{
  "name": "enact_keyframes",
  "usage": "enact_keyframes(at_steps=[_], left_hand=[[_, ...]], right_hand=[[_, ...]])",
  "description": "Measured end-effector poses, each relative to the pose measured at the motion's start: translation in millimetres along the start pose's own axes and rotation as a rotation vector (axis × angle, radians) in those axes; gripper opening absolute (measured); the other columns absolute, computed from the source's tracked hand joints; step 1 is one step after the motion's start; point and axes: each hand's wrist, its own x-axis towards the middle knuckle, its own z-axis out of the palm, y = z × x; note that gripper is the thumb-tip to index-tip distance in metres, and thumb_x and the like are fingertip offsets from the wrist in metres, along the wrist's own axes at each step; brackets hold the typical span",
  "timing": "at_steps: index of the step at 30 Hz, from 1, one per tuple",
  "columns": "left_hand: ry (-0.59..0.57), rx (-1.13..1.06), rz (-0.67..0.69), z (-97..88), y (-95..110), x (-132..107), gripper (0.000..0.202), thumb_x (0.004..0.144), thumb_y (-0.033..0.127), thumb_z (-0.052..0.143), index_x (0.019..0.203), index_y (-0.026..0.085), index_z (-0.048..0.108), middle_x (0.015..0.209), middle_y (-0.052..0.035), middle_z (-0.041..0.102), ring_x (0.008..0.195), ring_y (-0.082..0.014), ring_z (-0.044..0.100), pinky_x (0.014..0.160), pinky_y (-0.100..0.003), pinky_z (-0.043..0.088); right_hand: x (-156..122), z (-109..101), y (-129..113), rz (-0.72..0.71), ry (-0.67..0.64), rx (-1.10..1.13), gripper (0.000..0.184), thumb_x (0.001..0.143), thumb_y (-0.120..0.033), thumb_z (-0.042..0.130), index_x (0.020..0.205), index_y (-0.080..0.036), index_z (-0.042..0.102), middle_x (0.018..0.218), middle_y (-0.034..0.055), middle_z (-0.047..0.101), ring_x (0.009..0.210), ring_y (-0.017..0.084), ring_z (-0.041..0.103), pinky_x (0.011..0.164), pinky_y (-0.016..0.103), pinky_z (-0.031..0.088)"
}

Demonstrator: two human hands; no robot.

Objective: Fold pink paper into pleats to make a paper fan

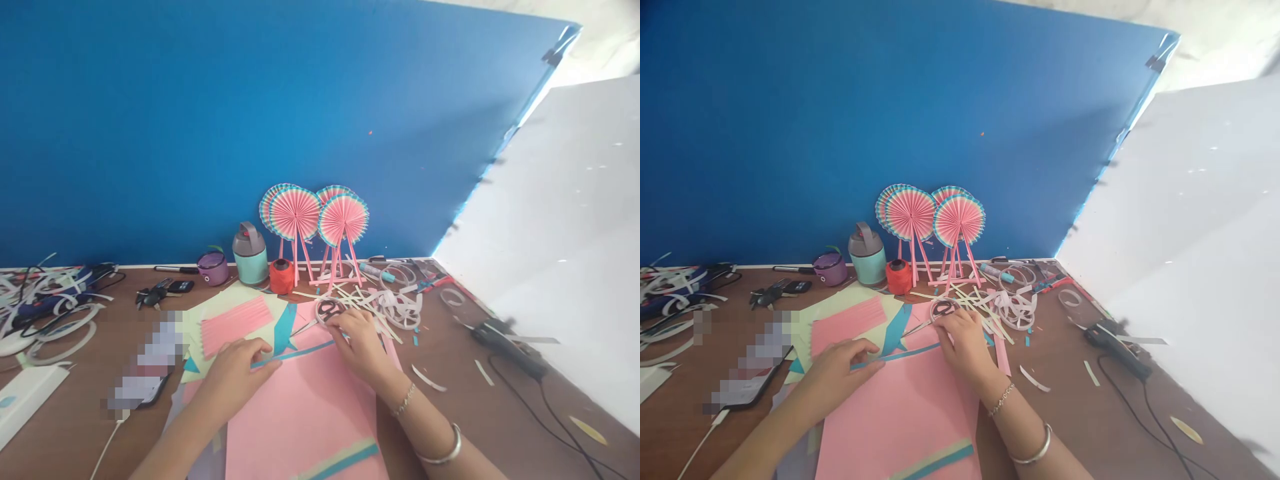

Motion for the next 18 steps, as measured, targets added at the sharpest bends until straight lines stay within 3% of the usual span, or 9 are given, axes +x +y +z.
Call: enact_keyframes(at_steps=[4, 7, 12, 15, 18], left_hand=[[-0.197, -0.181, 0.018, 6.6, 8, -9, 0.033, 0.072, 0.022, 0.056, 0.104, 0.029, 0.064, 0.105, -0.0024, 0.068, 0.101, -0.0218, 0.062, 0.08, -0.032, 0.051], [-0.231, -0.308, 0.076, 14.3, 11, -9, 0.041, 0.074, 0.014, 0.047, 0.11, 0.029, 0.061, 0.11, -0.0022, 0.066, 0.104, -0.0182, 0.06, 0.082, -0.029, 0.051], [-0.014, -0.209, 0.094, 24.8, 0, 4, 0.04, 0.074, 0.012, 0.047, 0.11, 0.025, 0.06, 0.102, -0.004, 0.067, 0.097, -0.0203, 0.062, 0.084, -0.035, 0.051], [0.138, -0.106, 0.213, 28.2, -7, 8, 0.035, 0.073, 0.012, 0.052, 0.103, 0.026, 0.063, 0.105, -0.0048, 0.064, 0.104, -0.0227, 0.057, 0.089, -0.041, 0.049], [0.227, -0.088, 0.222, 27.2, -5, 8, 0.024, 0.077, 0.021, 0.057, 0.099, 0.027, 0.064, 0.105, -0.0052, 0.062, 0.106, -0.0239, 0.054, 0.089, -0.044, 0.048]], right_hand=[[0, 4, 5, 0.04, 0.008, 0.028, 0.018, 0.088, -0.018, 0.046, 0.083, -0.021, 0.063, 0.078, 0.0022, 0.065, 0.077, 0.017, 0.057, 0.08, 0.033, 0.036], [1, 2, 5, 0.091, -0.01, 0.108, 0.018, 0.087, -0.019, 0.047, 0.08, -0.022, 0.063, 0.075, 0.002, 0.064, 0.076, 0.017, 0.057, 0.078, 0.033, 0.038], [1, 2, 4, 0.065, -0.065, 0.211, 0.018, 0.088, -0.021, 0.045, 0.081, -0.022, 0.061, 0.081, 0.0035, 0.065, 0.083, 0.019, 0.056, 0.077, 0.033, 0.04], [1, 1, 1, -0.025, -0.071, 0.132, 0.018, 0.089, -0.018, 0.043, 0.081, -0.021, 0.059, 0.083, 0.0039, 0.064, 0.085, 0.02, 0.054, 0.077, 0.034, 0.037], [-1, 0, -8, -0.088, -0.112, 0.051, 0.019, 0.089, -0.015, 0.044, 0.078, -0.02, 0.058, 0.079, 0.0026, 0.062, 0.082, 0.018, 0.051, 0.075, 0.032, 0.033]])
